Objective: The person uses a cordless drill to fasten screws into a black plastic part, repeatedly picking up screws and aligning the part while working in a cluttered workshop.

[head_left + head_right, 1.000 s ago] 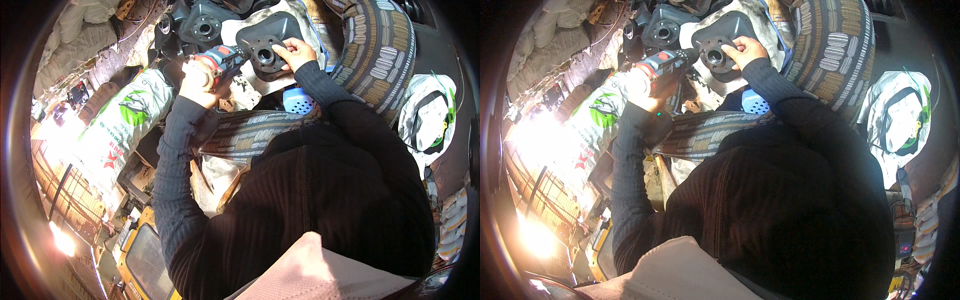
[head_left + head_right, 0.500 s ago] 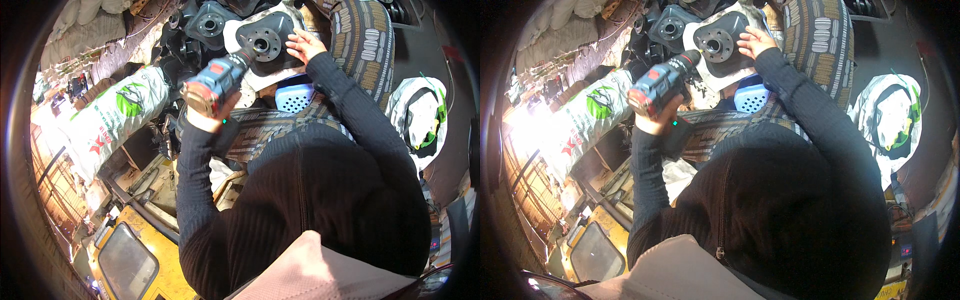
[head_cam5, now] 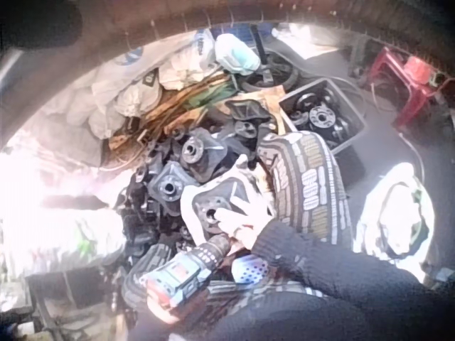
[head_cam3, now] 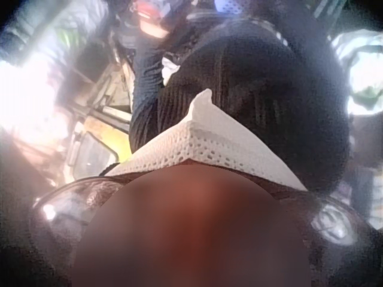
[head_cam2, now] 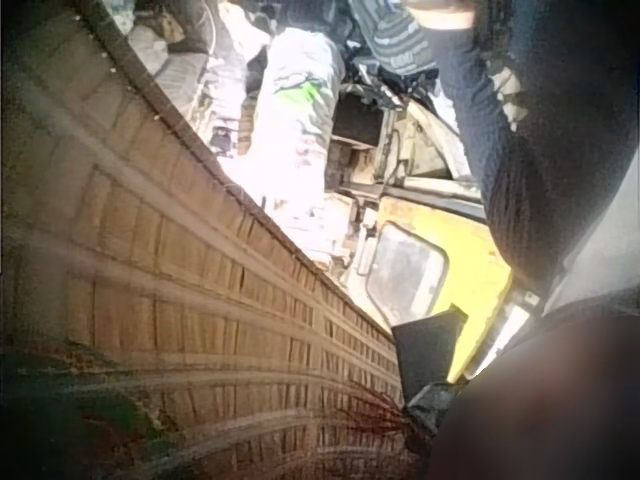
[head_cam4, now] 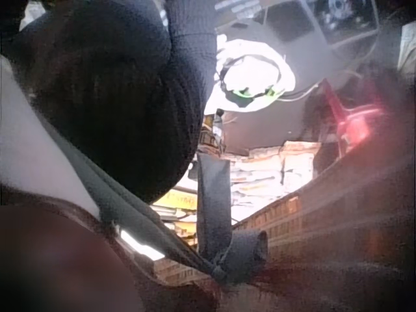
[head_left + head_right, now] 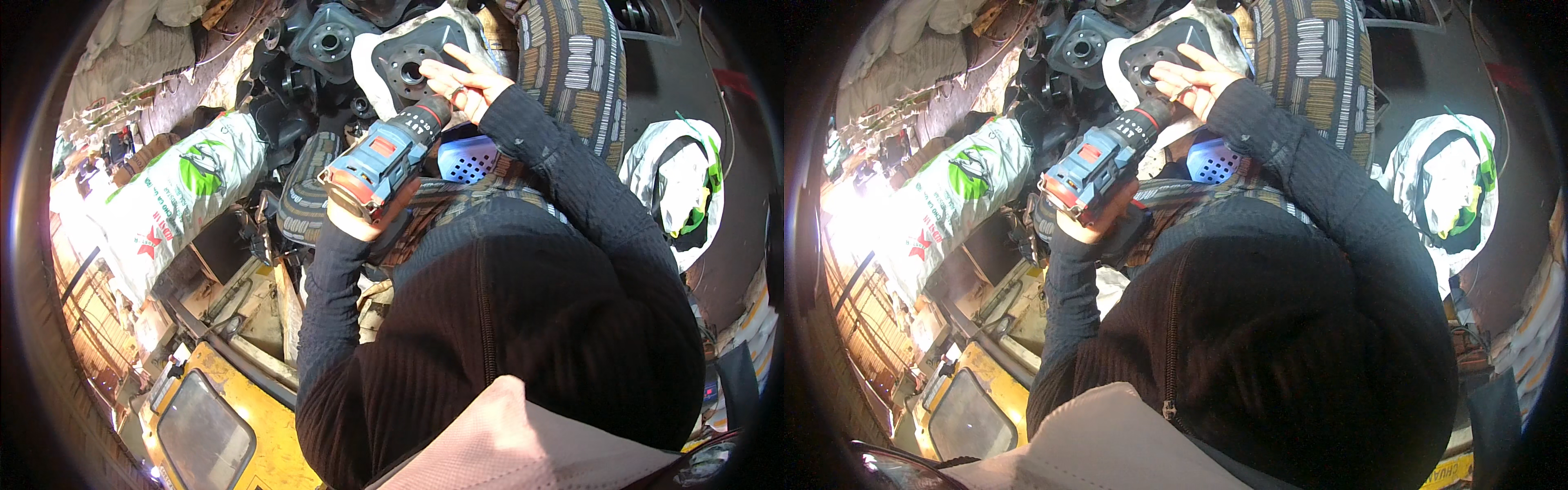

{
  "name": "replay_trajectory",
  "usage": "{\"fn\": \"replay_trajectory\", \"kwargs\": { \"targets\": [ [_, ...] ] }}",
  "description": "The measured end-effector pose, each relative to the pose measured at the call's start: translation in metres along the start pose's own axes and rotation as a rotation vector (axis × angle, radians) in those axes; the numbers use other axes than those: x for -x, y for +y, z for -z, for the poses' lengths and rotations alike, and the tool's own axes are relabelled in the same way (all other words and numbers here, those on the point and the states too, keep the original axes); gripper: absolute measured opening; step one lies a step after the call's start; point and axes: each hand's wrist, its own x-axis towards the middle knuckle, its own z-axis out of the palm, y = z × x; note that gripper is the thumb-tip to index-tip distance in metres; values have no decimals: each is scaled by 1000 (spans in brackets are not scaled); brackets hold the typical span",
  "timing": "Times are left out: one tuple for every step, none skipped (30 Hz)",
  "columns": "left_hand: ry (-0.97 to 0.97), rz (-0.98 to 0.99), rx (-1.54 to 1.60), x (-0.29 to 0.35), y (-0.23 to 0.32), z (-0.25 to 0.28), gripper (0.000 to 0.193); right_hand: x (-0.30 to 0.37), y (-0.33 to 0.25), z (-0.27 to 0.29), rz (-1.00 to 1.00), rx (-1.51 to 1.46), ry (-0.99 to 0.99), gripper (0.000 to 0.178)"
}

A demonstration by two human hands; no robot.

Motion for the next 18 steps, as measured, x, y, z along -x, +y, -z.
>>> {"fn": "replay_trajectory", "kwargs": {
  "targets": [
    [-5, -24, -17, -2, 0, 1, 32, 0, 0, -1, 8, 7, 11, 63],
    [-13, -46, -34, -4, 1, 2, 32, -1, 1, -1, 15, 12, 25, 63],
    [-3, -74, -86, -6, 1, 2, 31, -2, 3, 0, 30, 18, 35, 62],
    [9, -100, -138, -7, 2, 3, 30, -2, 4, 1, 34, 23, 18, 61],
    [19, -126, -188, -7, 2, 3, 30, -3, 6, 2, 37, 27, 3, 60],
    [23, -110, -174, -8, 2, 2, 33, -5, 6, 4, 41, 22, 2, 59],
    [26, -92, -157, -8, 2, 1, 37, -6, 7, 7, 42, 47, -4, 57],
    [-36, -78, -179, -9, 2, 0, 44, -8, 9, 9, 38, 57, 10, 55],
    [-79, -68, -196, -9, 2, -2, 52, -9, 10, 12, 34, 44, -38, 53],
    [-100, 22, 8, -9, 3, -4, 56, -10, 11, 14, 21, -16, -22, 52],
    [-101, 118, 215, -10, 4, -5, 60, -10, 12, 15, 10, -99, -71, 51],
    [-113, 294, 419, -10, 5, -6, 65, -10, 13, 16, 5, -139, -44, 50],
    [-87, 326, 480, -11, 5, -5, 59, -9, 13, 17, -8, -114, 23, 48],
    [-66, 302, 412, -11, 6, -4, 55, -7, 13, 18, -9, -45, 165, 46],
    [-65, 97, 60, -13, 6, -1, 52, -6, 13, 18, -26, 22, 266, 44],
    [-68, -87, -278, -14, 6, 2, 50, -5, 11, 19, 28, 211, 388, 43],
    [-58, -183, -369, -15, 5, 6, 46, -4, 7, 21, 67, 397, 469, 42],
    [-91, -193, -371, -16, 2, 12, 37, -6, 6, 23, 102, 569, 578, 43]
  ]
}}
